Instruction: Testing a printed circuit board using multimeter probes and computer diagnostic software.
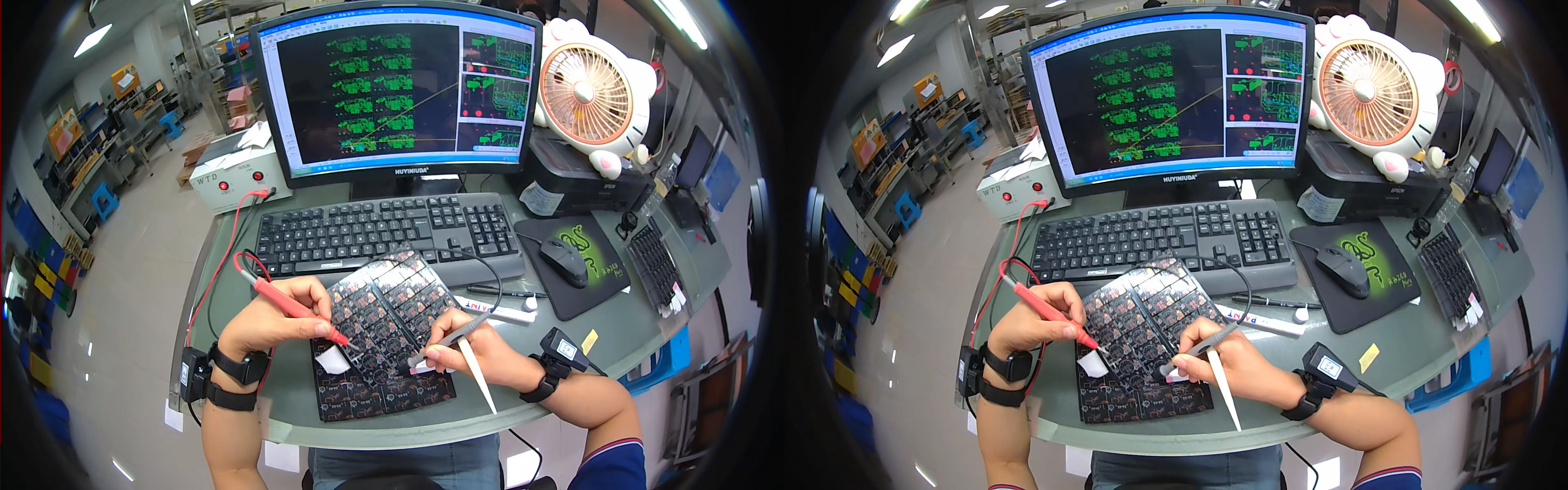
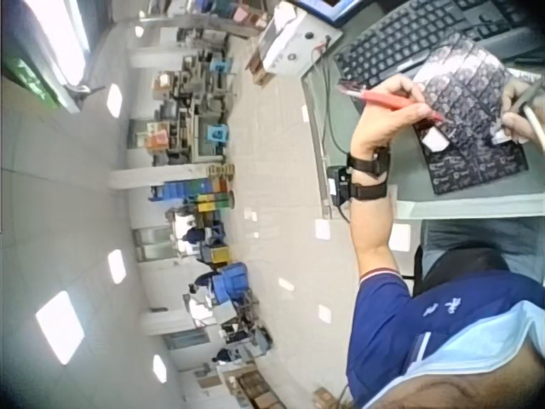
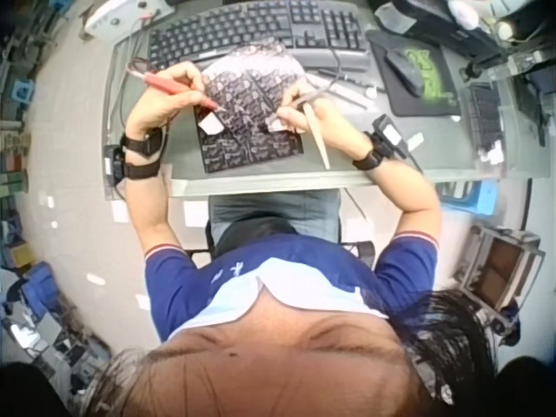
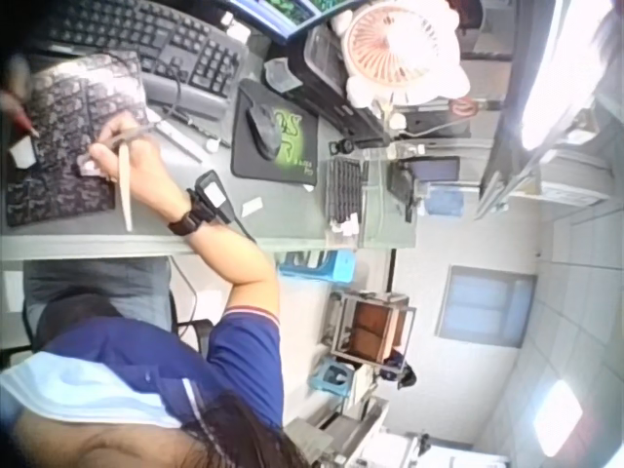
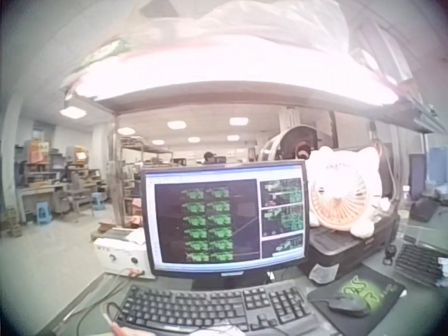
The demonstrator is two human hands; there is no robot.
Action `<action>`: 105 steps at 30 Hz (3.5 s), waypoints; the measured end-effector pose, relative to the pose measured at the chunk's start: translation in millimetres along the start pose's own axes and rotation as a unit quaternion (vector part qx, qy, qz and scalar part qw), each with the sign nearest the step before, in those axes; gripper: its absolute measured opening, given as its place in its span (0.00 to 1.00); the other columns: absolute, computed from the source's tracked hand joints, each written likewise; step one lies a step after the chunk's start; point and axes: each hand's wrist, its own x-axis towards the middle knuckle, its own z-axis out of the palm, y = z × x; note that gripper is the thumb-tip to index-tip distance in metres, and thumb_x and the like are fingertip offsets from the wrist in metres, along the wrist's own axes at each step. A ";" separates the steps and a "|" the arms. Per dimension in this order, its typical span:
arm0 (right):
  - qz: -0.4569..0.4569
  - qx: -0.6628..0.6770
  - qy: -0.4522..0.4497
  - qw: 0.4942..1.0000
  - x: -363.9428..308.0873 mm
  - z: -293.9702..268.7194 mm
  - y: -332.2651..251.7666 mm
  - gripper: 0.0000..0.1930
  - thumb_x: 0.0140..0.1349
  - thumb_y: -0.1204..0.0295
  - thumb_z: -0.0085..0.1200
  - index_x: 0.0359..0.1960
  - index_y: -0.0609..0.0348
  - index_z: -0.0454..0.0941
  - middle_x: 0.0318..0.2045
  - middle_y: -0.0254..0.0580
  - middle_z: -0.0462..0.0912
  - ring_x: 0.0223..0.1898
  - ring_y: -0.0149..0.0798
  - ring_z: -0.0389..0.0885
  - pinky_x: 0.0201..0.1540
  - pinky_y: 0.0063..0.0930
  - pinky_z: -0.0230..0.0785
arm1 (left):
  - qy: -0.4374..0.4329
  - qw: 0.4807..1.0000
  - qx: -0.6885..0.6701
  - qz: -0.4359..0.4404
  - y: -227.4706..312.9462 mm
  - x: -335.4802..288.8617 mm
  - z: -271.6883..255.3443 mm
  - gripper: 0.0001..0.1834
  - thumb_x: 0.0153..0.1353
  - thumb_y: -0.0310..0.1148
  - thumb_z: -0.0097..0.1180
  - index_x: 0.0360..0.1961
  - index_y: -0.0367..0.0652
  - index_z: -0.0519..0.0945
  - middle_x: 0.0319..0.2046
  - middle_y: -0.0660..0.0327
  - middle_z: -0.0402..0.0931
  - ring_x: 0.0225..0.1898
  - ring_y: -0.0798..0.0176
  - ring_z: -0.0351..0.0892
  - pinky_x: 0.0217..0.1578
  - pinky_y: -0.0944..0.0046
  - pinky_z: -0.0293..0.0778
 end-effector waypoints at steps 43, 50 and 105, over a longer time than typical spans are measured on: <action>-0.056 -0.068 0.026 0.996 -7.6 4.8 6.3 0.10 0.67 0.67 0.60 0.41 0.59 0.75 0.35 0.35 0.77 0.35 0.29 0.77 0.37 0.25 0.69 | -0.064 0.968 0.231 0.076 -7.5 6.0 31.5 0.09 0.52 0.27 0.65 0.28 0.41 0.75 0.26 0.63 0.79 0.28 0.68 0.79 0.30 0.67 0.73; -0.057 -0.101 0.026 0.993 -6.0 5.4 1.5 0.10 0.66 0.67 0.60 0.41 0.58 0.75 0.36 0.36 0.77 0.36 0.29 0.78 0.38 0.25 0.70 | -0.068 0.963 0.247 0.080 -8.0 9.2 28.0 0.08 0.51 0.26 0.63 0.28 0.40 0.74 0.27 0.63 0.79 0.29 0.67 0.79 0.31 0.66 0.74; -0.020 -0.062 0.062 0.996 2.4 4.0 3.3 0.10 0.63 0.69 0.63 0.38 0.59 0.74 0.33 0.31 0.74 0.33 0.24 0.71 0.34 0.21 0.65 | -0.030 0.976 0.193 0.092 -26.5 21.7 24.1 0.12 0.52 0.33 0.69 0.27 0.41 0.76 0.27 0.68 0.74 0.29 0.74 0.72 0.31 0.70 0.68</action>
